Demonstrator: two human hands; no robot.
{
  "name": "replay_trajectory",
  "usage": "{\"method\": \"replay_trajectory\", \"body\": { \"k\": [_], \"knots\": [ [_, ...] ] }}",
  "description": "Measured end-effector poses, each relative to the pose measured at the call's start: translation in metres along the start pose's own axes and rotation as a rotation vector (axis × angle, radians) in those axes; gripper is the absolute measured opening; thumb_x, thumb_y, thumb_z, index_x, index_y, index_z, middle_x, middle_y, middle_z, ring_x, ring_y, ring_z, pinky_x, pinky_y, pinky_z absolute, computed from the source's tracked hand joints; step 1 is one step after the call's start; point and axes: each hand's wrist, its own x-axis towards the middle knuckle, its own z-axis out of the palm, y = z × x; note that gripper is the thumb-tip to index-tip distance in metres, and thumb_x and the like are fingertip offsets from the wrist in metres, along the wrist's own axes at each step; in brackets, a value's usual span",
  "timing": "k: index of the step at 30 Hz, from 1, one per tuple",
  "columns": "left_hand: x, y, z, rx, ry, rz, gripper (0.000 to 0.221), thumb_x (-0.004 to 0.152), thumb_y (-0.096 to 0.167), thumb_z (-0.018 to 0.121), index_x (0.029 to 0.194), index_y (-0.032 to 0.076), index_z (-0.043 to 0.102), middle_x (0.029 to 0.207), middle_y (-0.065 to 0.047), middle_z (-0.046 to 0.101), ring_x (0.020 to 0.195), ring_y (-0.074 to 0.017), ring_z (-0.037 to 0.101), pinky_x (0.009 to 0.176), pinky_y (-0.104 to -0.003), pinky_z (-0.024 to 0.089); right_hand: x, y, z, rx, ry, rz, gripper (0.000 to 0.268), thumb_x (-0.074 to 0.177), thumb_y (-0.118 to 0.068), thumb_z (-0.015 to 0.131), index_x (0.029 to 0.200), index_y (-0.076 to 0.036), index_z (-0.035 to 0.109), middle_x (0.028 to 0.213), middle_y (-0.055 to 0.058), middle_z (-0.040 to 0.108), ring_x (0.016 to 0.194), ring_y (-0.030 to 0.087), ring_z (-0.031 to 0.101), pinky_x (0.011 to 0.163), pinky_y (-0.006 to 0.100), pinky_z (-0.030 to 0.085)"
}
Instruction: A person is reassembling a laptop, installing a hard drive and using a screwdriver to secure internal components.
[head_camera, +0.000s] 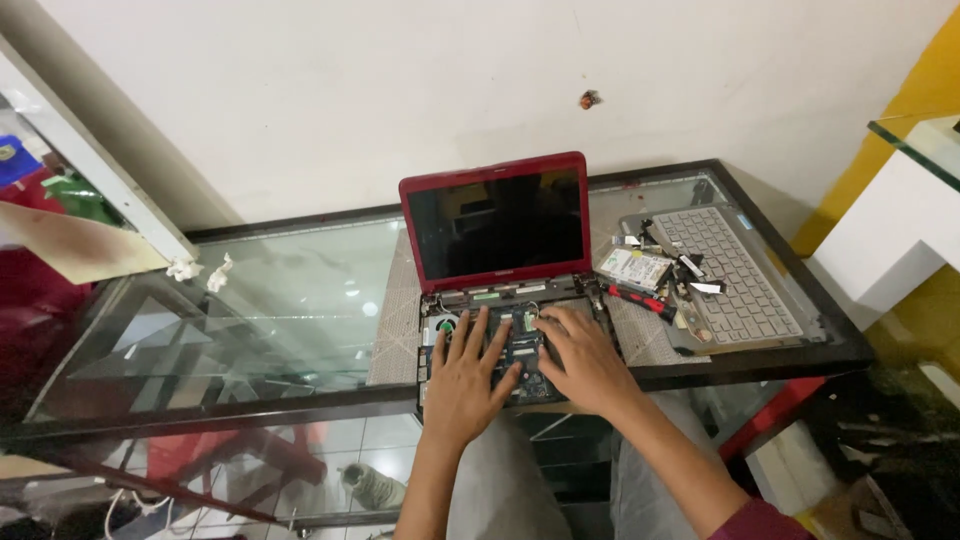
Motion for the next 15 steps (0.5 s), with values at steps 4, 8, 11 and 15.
{"method": "replay_trajectory", "body": {
  "k": [4,8,11,15],
  "knots": [
    [0.005,0.012,-0.022,-0.006,-0.317,-0.143,0.061,0.105,0.055,0.028,0.155,0.025,0.043,0.164,-0.011,0.033,0.154,-0.0336,0.021,0.121,-0.058,0.012,-0.001,-0.007,-0.008,-0.065,-0.014,-0.037,0.036,0.098,-0.017,0.055,0.128,-0.002,0.065,0.123,0.018,0.059,0.116,0.038,0.060,0.090,0.049,0.053],
    [0.000,0.008,-0.011,0.007,-0.172,-0.132,0.052,0.104,0.051,0.036,0.145,0.027,0.057,0.155,-0.009,0.048,0.148,-0.0314,0.036,0.118,-0.055,0.024,-0.002,0.001,-0.001,-0.103,0.004,-0.043,0.036,0.098,-0.018,0.055,0.129,-0.004,0.065,0.112,0.016,0.060,0.111,0.036,0.061,0.087,0.047,0.053],
    [-0.002,0.006,-0.007,-0.006,-0.088,-0.137,0.047,0.102,0.047,0.042,0.140,0.028,0.062,0.147,-0.008,0.057,0.142,-0.0293,0.045,0.116,-0.053,0.028,-0.002,-0.002,-0.004,-0.086,-0.003,-0.042,0.037,0.097,-0.017,0.056,0.130,-0.004,0.065,0.111,0.016,0.062,0.109,0.035,0.061,0.087,0.046,0.052],
    [-0.004,0.001,0.003,-0.038,0.004,-0.155,0.038,0.101,0.038,0.050,0.132,0.025,0.068,0.139,-0.006,0.063,0.137,-0.0260,0.050,0.113,-0.048,0.034,-0.001,-0.001,-0.004,-0.064,0.000,-0.029,0.036,0.097,-0.018,0.055,0.130,-0.006,0.066,0.109,0.014,0.062,0.107,0.034,0.061,0.087,0.045,0.051]
  ]
}}
